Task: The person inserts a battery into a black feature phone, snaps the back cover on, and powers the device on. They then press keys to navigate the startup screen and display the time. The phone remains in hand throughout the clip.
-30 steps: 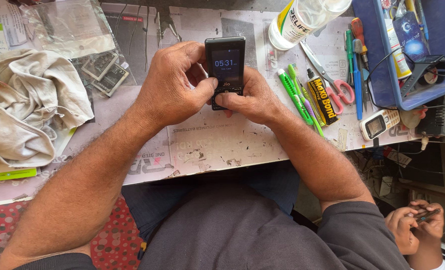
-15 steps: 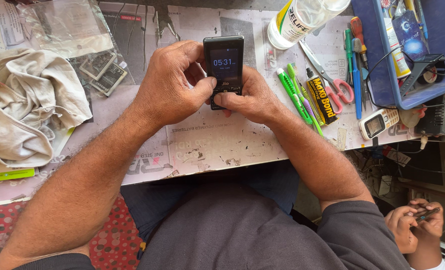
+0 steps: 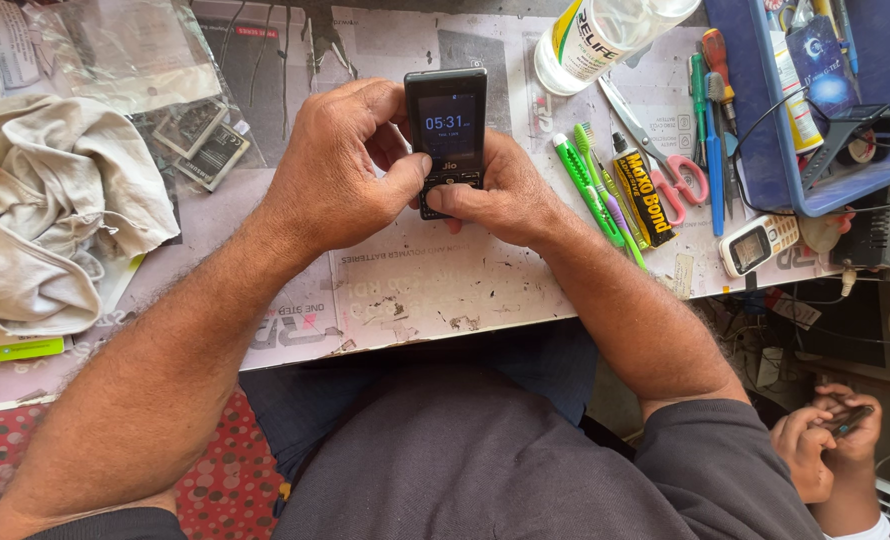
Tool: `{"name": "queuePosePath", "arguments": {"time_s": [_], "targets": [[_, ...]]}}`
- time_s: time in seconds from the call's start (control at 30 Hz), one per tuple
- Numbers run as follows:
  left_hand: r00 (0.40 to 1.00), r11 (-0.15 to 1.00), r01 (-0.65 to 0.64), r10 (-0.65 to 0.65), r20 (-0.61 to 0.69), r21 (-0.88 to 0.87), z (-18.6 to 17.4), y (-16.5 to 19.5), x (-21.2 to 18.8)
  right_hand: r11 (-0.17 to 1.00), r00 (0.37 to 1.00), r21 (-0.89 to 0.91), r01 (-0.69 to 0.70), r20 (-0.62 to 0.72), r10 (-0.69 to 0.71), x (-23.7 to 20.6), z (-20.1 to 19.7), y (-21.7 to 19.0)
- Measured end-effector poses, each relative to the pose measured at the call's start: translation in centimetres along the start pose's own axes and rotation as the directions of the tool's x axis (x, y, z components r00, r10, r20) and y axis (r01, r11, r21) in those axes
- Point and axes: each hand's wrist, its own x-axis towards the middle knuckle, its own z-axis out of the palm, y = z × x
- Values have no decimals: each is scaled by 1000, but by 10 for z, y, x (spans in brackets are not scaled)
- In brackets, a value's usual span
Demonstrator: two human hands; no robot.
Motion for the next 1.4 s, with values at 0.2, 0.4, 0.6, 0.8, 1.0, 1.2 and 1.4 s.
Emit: {"name": "queuePosePath", "arguments": {"time_s": [0.2,0.4,0.6,0.8,1.0,1.2,1.4], "targets": [[1000,1000,-11,11,5,5,0,-1,1,1000,1000,-4,2,-6,-2,-1,0,-1],[1000,1000,-23,23,3,3,0,-1,1,1000,1000,-13,22,18,-22,-1,-2,1],[999,999,-35,35,-9,1,0,-1,-1,1000,1000,-15,-1,6,1,0,-1,3],[999,999,-38,38,-7,-5,0,-1,0,1000,1000,-23,-2,3,2,0,-1,4],[999,999,-38,38,-7,17,0,-3,0,1000,1000,-10,-12,-9,12,0,-1,3],[999,999,-34,34,-3,19,0,-2,1,1000,1000,-10,0,-7,0,-1,-1,2],[999,999,-39,39,-4,16,-2,-1,1,1000,1000,-14,-2,-7,2,0,0,3]]}}
